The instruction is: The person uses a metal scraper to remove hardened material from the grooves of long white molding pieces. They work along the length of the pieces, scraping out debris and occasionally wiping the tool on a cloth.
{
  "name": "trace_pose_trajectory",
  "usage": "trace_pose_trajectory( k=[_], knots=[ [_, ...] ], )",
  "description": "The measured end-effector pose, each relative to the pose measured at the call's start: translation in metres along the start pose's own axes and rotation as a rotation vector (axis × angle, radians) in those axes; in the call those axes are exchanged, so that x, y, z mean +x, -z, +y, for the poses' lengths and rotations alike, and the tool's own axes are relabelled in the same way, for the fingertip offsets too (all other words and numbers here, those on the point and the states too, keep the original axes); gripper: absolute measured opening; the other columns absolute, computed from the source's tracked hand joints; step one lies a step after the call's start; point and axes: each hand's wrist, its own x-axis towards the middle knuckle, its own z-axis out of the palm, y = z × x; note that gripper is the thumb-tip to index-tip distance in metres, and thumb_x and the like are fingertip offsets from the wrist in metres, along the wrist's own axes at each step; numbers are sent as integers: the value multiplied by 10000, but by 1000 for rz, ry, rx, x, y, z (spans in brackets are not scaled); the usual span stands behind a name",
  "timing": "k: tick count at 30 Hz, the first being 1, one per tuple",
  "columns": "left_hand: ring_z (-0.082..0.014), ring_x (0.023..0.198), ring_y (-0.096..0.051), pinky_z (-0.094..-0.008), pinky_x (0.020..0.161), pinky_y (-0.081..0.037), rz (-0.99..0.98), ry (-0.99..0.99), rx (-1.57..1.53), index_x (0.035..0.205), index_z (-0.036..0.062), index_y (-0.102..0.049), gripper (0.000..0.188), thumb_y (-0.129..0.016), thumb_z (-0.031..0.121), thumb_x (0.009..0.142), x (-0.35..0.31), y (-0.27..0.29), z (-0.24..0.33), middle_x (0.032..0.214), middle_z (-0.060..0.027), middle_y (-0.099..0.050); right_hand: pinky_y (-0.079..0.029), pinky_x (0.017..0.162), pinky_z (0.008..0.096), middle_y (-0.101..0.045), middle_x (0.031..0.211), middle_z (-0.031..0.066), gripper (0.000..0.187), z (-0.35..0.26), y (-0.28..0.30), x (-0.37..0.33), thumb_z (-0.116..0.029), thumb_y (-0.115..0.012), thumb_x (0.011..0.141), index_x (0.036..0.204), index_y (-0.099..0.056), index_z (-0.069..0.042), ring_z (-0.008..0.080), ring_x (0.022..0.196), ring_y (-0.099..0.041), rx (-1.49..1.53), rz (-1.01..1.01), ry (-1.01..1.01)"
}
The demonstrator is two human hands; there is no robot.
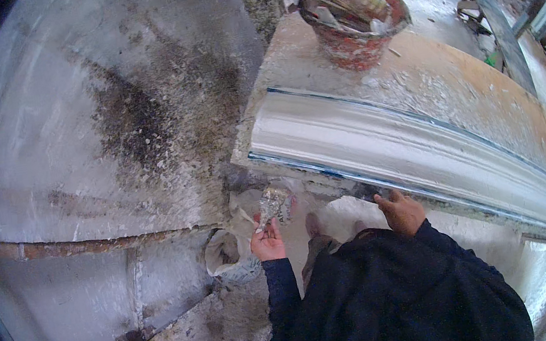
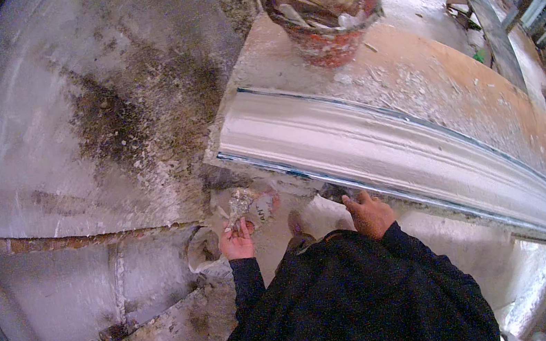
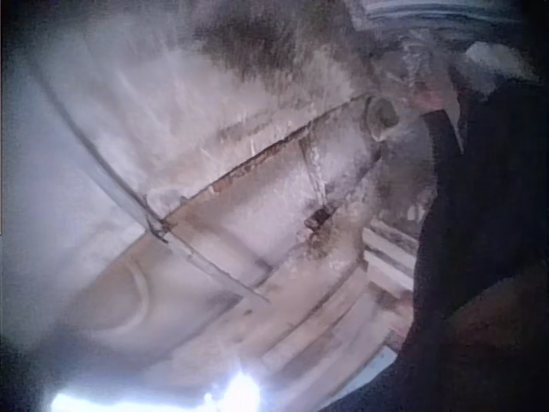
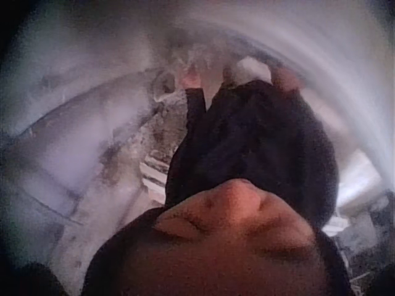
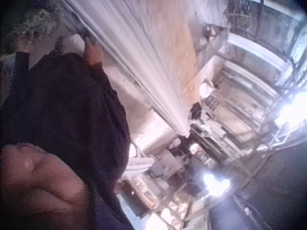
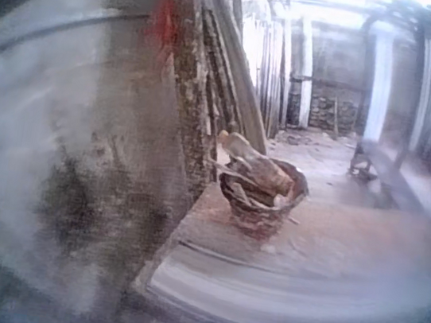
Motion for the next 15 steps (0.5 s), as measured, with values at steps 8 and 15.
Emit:
trace_pose_trajectory(
  k=[8,15],
  knots=[
    [-373,991,-542,-414,799,-522,-120,127,-126,1017,52,-538,323,-481,24,700,-16,-7,-16,1008,-176,-580,-483,535,413,-530,819,130,269,24,-1,-14,-224,-529,816,1083,-558,-207,309,673,-586,7,38,-11],
    [-390,1076,-488,-397,802,-523,-286,157,-164,1065,57,-522,327,-485,36,741,-24,-72,-6,1106,-205,-540,-482,552,403,-544,834,130,260,18,21,-45,-220,-524,814,1069,-572,-222,314,662,-587,60,-10,-75]
  ],
)
